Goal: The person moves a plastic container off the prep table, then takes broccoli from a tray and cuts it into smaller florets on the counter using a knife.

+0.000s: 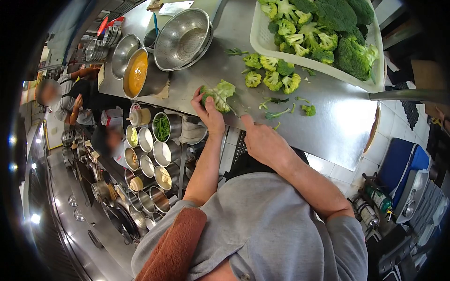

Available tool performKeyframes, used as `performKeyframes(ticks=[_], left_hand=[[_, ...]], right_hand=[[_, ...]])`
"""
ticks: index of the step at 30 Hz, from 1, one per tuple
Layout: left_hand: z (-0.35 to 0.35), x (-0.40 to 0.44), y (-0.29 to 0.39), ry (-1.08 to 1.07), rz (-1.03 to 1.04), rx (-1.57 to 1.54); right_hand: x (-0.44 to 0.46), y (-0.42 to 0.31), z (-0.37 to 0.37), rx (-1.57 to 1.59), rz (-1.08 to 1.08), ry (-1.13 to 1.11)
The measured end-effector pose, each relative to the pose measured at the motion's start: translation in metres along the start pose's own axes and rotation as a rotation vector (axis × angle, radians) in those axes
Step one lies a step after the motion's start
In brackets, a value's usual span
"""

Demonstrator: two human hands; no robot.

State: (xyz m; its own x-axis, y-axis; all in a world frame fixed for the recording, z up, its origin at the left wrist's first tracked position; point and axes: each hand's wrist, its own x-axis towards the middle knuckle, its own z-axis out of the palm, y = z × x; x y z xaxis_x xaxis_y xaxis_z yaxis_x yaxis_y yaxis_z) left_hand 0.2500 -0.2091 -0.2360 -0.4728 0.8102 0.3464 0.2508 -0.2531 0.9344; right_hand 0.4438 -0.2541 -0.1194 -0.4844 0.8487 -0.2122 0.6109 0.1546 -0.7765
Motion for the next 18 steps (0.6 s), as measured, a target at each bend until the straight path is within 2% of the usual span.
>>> performKeyframes(ticks=[7, 10, 12, 15, 18], left_hand=[[0.000, -0.005, 0.001, -0.010, 0.062, 0.067], [0.001, -0.004, 0.003, -0.038, 0.101, 0.133], [0.000, -0.003, 0.003, -0.030, 0.070, 0.091], [-0.002, 0.000, -0.002, -0.022, 0.029, 0.056], [-0.005, -0.001, -0.004, -0.039, 0.047, 0.107]], right_hand=[[0.004, 0.008, 0.007, 0.009, -0.042, 0.008], [0.002, 0.010, 0.007, -0.018, -0.040, -0.034], [-0.003, 0.005, -0.004, -0.045, 0.048, -0.156], [-0.029, 0.004, -0.020, -0.064, 0.053, -0.264], [-0.041, 0.010, -0.022, -0.118, -0.014, -0.247]])
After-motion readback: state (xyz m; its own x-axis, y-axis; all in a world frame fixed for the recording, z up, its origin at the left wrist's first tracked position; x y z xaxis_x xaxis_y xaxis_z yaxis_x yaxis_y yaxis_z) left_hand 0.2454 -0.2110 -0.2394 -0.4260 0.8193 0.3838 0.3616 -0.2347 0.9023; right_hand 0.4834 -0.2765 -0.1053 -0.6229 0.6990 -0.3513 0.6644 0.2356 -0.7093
